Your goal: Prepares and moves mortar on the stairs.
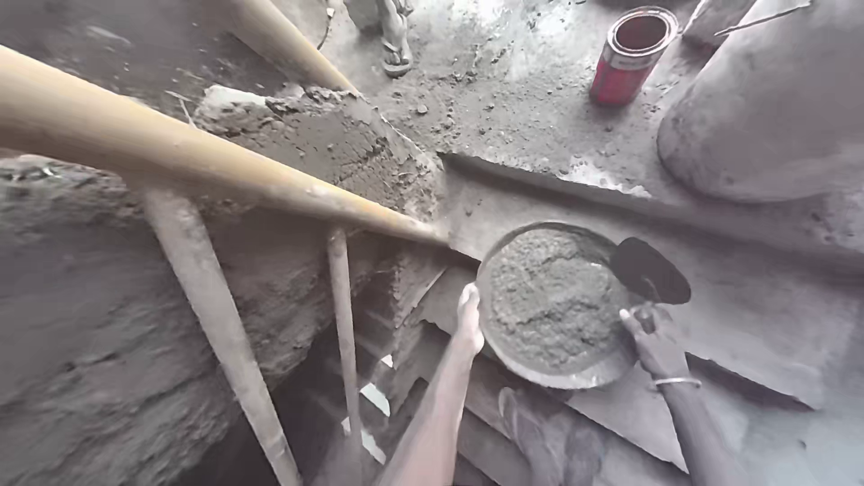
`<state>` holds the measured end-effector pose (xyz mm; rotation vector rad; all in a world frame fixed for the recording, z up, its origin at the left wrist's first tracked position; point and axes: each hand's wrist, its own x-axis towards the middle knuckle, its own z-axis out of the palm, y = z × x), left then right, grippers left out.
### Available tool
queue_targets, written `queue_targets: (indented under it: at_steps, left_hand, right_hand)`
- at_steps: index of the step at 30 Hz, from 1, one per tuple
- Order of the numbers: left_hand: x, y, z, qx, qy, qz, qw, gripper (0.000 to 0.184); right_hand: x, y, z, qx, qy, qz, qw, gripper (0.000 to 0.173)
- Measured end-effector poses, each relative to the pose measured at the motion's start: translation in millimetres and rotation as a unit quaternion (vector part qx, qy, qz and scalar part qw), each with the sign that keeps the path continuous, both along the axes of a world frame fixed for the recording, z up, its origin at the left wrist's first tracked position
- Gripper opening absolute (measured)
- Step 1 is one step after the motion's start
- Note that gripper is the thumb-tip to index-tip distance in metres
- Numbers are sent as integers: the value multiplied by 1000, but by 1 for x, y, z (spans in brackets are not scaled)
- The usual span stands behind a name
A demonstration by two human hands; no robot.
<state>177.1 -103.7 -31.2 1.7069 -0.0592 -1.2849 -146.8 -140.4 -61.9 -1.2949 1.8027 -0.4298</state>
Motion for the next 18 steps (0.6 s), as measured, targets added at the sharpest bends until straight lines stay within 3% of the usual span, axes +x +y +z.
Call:
queue_targets:
  at_steps: [6, 11, 15, 18]
  left_hand:
    - [-12, -61, -36, 7, -10, -47, 999, 47]
    - [-8, -60, -27, 40, -6, -63, 997, 54]
    - [-28, -19, 34, 147, -108, -166, 969, 60]
    - [-62, 43, 119, 120, -173, -271, 939, 63]
  right_hand:
    - [-15, -55, -11, 41, 50, -32, 997, 59]
    - [-15, -59, 13, 68, 67, -30, 995, 60]
    - [-9, -31, 68, 74, 111, 16, 991, 65]
    - [2, -2, 117, 135, 84, 43, 986, 59]
